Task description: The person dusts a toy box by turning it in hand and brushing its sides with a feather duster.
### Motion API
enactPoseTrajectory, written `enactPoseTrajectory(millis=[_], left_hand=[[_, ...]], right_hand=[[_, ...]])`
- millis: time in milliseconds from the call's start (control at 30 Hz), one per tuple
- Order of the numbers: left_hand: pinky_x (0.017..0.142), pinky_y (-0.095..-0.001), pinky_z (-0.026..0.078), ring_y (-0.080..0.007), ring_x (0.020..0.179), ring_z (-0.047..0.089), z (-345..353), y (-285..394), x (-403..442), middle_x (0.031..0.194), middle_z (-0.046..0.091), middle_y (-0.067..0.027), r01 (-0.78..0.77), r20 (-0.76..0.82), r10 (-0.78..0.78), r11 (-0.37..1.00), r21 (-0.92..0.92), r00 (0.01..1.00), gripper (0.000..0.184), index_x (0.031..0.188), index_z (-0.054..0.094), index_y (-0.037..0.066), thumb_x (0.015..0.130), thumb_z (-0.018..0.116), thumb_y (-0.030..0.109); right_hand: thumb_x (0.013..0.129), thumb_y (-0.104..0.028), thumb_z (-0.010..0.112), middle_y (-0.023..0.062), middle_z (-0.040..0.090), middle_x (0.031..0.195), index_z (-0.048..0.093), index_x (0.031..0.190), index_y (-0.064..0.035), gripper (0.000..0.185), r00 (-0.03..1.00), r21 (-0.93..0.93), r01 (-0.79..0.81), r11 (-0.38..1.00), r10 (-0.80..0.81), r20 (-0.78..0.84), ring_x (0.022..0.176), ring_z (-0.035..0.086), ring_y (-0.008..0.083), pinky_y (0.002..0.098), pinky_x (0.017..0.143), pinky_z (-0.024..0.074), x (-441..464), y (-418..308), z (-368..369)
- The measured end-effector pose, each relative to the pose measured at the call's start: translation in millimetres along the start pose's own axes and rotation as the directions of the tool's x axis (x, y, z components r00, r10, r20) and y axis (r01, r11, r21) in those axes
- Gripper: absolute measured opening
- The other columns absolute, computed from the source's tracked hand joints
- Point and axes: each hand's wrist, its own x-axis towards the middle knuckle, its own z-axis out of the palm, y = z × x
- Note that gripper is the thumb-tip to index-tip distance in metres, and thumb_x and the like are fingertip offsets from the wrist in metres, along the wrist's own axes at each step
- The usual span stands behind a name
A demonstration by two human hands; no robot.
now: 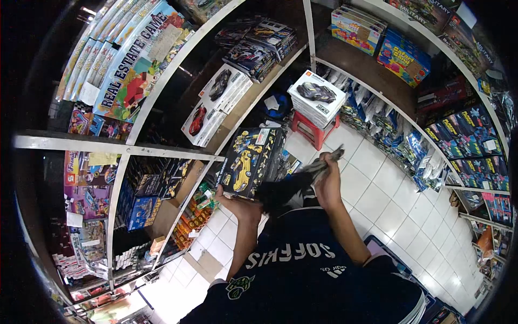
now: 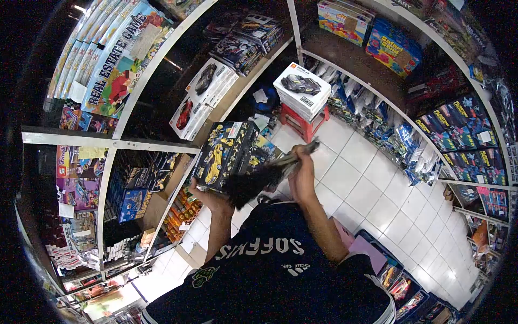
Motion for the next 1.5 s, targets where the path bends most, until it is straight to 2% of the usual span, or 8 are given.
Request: enactPoseTrajectory(millis=[667,767,1000,1133,1233,1333,1367,1500], left_hand=[[0.1,-0.047,0.048,-0.0334,0.117,0.059,-23,12,-7,0.133,0.058,-0.0158,0.066,0.094,-0.057,0.994,-0.091,0.994,0.074,0.137,0.048,0.006,0.089,0.036,0.062],[0.098,-0.0482,0.048,-0.0344,0.116,0.059,-33,17,4,0.133,0.057,-0.0176,0.061,0.165,-0.046,0.994,-0.086,0.985,0.077,0.138,0.047,0.005,0.089,0.036,0.063],[0.096,-0.0456,0.049,-0.0298,0.116,0.059,-48,48,2,0.133,0.057,-0.0119,0.152,0.206,-0.125,0.981,-0.119,0.97,0.073,0.133,0.052,0.01,0.086,0.044,0.065],[0.094,-0.0449,0.05,-0.0297,0.111,0.061,-74,67,15,0.131,0.058,-0.0134,0.148,0.239,-0.119,0.983,-0.106,0.964,0.072,0.133,0.051,0.008,0.087,0.043,0.063],[0.095,-0.0466,0.05,-0.0299,0.114,0.059,-89,81,16,0.132,0.057,-0.0134,0.165,0.284,-0.11,0.97,-0.176,0.953,0.07,0.134,0.051,0.009,0.089,0.042,0.062],[0.095,-0.0466,0.05,-0.03,0.114,0.06,-105,92,19,0.131,0.058,-0.0137,0.145,0.207,-0.099,0.964,-0.224,0.973,0.07,0.134,0.051,0.008,0.088,0.044,0.061],[0.095,-0.0466,0.05,-0.03,0.114,0.06,-113,95,23,0.131,0.058,-0.0137,0.151,0.213,-0.103,0.963,-0.224,0.972,0.07,0.134,0.051,0.008,0.088,0.044,0.061],[0.098,-0.0465,0.048,-0.0306,0.114,0.059,-131,116,22,0.132,0.058,-0.0128,0.242,0.275,-0.18,0.947,-0.212,0.945,0.07,0.135,0.051,0.008,0.087,0.048,0.059]], right_hand=[[0.099,-0.031,0.049,-0.0007,0.048,0.075,0.051,0.096,-0.0107,0.021,0.961,0.049,0.166,0.985,-0.15,-0.233,0.069,0.049,0.0143,0.0288,0.069,0.0421,-2,-16,15],[0.1,-0.032,0.049,-0.0017,0.049,0.076,0.05,0.093,-0.0119,0.021,0.999,-0.058,0.044,0.997,-0.043,0.013,0.07,0.048,0.0119,0.0276,0.067,0.0403,-20,-8,14],[0.1,-0.033,0.048,0.0001,0.055,0.076,0.054,0.097,-0.0099,0.024,0.954,-0.005,0.203,0.979,-0.199,-0.224,0.067,0.055,0.0142,0.0282,0.064,0.044,-32,23,27],[0.101,-0.033,0.047,-0.0019,0.052,0.077,0.052,0.091,-0.0136,0.023,0.995,-0.154,0.066,0.986,-0.076,-0.057,0.073,0.053,0.0107,0.0271,0.068,0.0433,-52,46,40],[0.099,-0.035,0.051,-0.0021,0.052,0.074,0.056,0.098,-0.014,0.022,0.956,0.038,0.197,0.98,-0.183,-0.227,0.07,0.053,0.0116,0.0253,0.066,0.0414,-55,53,57],[0.099,-0.035,0.051,-0.0025,0.05,0.07,0.055,0.097,-0.0132,0.023,0.978,0.09,0.2,0.976,-0.193,-0.083,0.064,0.049,0.0104,0.0242,0.063,0.0383,-66,65,70],[0.1,-0.035,0.048,-0.0043,0.042,0.064,0.052,0.091,-0.0133,0.024,0.955,-0.018,0.132,0.991,-0.132,-0.267,0.059,0.042,0.0085,0.0246,0.058,0.0337,-77,71,88],[0.099,-0.035,0.048,-0.0049,0.045,0.064,0.051,0.089,-0.0136,0.024,0.994,-0.132,0.111,0.985,-0.108,0.026,0.058,0.039,0.0078,0.0268,0.059,0.0335,-85,99,64]])
